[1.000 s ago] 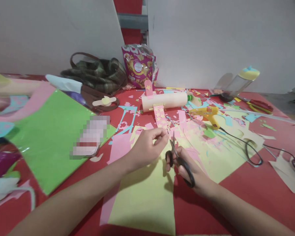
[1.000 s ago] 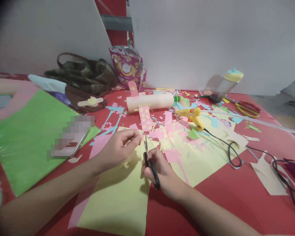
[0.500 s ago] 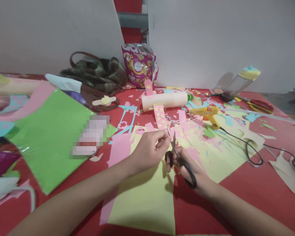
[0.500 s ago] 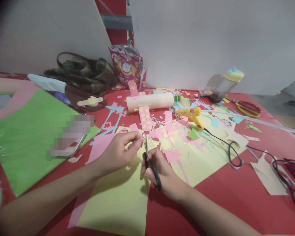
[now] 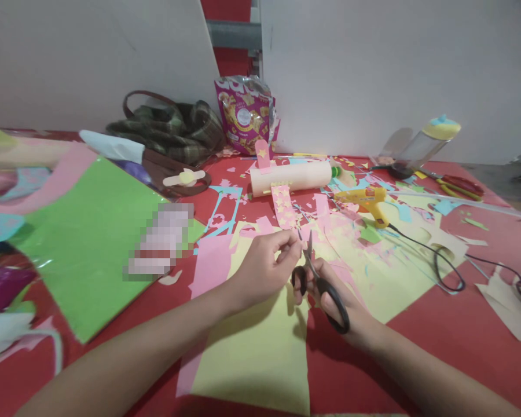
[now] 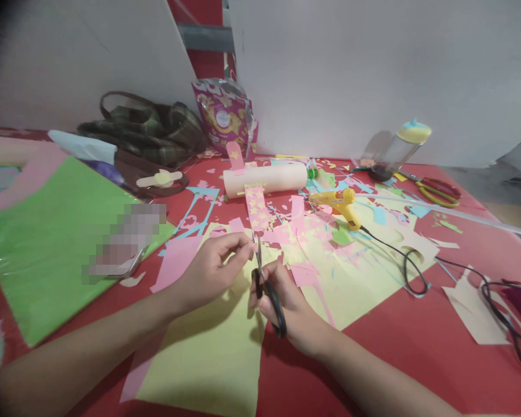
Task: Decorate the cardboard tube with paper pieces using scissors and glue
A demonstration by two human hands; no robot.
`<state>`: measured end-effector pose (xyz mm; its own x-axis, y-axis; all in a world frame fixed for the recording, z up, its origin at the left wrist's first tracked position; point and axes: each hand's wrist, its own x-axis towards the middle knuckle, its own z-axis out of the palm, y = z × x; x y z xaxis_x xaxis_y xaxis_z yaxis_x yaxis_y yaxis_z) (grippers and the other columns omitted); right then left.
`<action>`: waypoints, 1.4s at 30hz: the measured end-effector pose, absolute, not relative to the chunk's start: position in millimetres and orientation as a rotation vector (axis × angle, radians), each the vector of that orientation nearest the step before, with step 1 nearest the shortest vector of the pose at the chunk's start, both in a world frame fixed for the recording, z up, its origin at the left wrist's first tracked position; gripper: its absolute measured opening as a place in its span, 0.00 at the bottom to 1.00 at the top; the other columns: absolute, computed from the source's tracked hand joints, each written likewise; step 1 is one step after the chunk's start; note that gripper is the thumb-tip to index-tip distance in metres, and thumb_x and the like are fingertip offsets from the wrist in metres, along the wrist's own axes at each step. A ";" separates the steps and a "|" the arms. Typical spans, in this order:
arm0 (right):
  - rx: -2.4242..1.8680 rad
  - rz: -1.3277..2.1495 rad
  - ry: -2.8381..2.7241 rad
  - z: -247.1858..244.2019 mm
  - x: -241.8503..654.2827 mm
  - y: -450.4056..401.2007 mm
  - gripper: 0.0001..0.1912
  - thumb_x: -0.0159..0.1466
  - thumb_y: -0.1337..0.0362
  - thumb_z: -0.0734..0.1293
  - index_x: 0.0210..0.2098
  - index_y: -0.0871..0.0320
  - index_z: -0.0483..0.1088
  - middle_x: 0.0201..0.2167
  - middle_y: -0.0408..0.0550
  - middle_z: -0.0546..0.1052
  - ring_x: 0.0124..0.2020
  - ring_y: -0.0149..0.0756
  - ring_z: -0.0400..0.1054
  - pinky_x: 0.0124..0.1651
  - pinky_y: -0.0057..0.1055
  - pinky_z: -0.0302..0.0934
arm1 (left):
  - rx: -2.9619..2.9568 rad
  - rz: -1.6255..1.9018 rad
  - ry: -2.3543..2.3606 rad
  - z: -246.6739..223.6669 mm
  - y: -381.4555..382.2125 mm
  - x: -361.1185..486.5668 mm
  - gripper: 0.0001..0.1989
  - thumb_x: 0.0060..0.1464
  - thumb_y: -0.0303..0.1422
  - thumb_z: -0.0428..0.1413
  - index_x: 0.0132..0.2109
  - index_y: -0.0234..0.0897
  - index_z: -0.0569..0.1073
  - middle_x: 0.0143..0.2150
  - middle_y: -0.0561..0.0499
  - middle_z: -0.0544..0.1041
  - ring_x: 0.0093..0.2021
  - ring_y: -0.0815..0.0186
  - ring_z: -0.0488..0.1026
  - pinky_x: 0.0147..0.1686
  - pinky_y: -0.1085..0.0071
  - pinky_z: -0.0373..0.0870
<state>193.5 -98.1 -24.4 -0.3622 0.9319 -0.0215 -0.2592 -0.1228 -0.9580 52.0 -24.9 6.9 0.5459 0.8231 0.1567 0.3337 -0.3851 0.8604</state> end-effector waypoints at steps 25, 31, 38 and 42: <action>-0.864 1.587 -1.236 -26.1 191.8 -98.7 0.15 0.56 0.48 0.57 0.34 0.53 0.55 0.33 0.46 0.63 0.31 0.34 0.59 0.33 0.33 0.55 | 1.933 0.737 0.913 10.7 -23.5 52.0 0.12 0.54 0.34 0.43 0.25 0.34 0.62 0.22 0.56 0.63 0.24 0.73 0.61 0.26 0.76 0.58; -0.842 1.561 -1.244 -24.6 191.0 -97.8 0.16 0.56 0.48 0.57 0.34 0.53 0.54 0.33 0.47 0.63 0.33 0.36 0.59 0.33 0.33 0.55 | 1.820 0.788 0.904 9.5 -27.8 54.6 0.11 0.54 0.34 0.44 0.26 0.35 0.62 0.22 0.56 0.65 0.25 0.73 0.63 0.27 0.77 0.60; -0.855 1.546 -1.252 -24.8 190.6 -97.8 0.17 0.56 0.47 0.56 0.34 0.53 0.54 0.34 0.47 0.63 0.33 0.36 0.59 0.35 0.33 0.54 | 1.693 0.782 0.889 9.2 -31.9 55.9 0.12 0.54 0.36 0.44 0.26 0.36 0.62 0.22 0.56 0.67 0.23 0.73 0.65 0.26 0.76 0.62; -0.852 1.567 -1.255 -24.8 190.8 -97.8 0.17 0.56 0.47 0.57 0.34 0.53 0.54 0.35 0.47 0.62 0.33 0.36 0.59 0.35 0.34 0.55 | 1.752 0.785 0.888 9.7 -29.9 54.7 0.11 0.54 0.34 0.44 0.26 0.35 0.62 0.22 0.55 0.66 0.25 0.73 0.64 0.27 0.77 0.61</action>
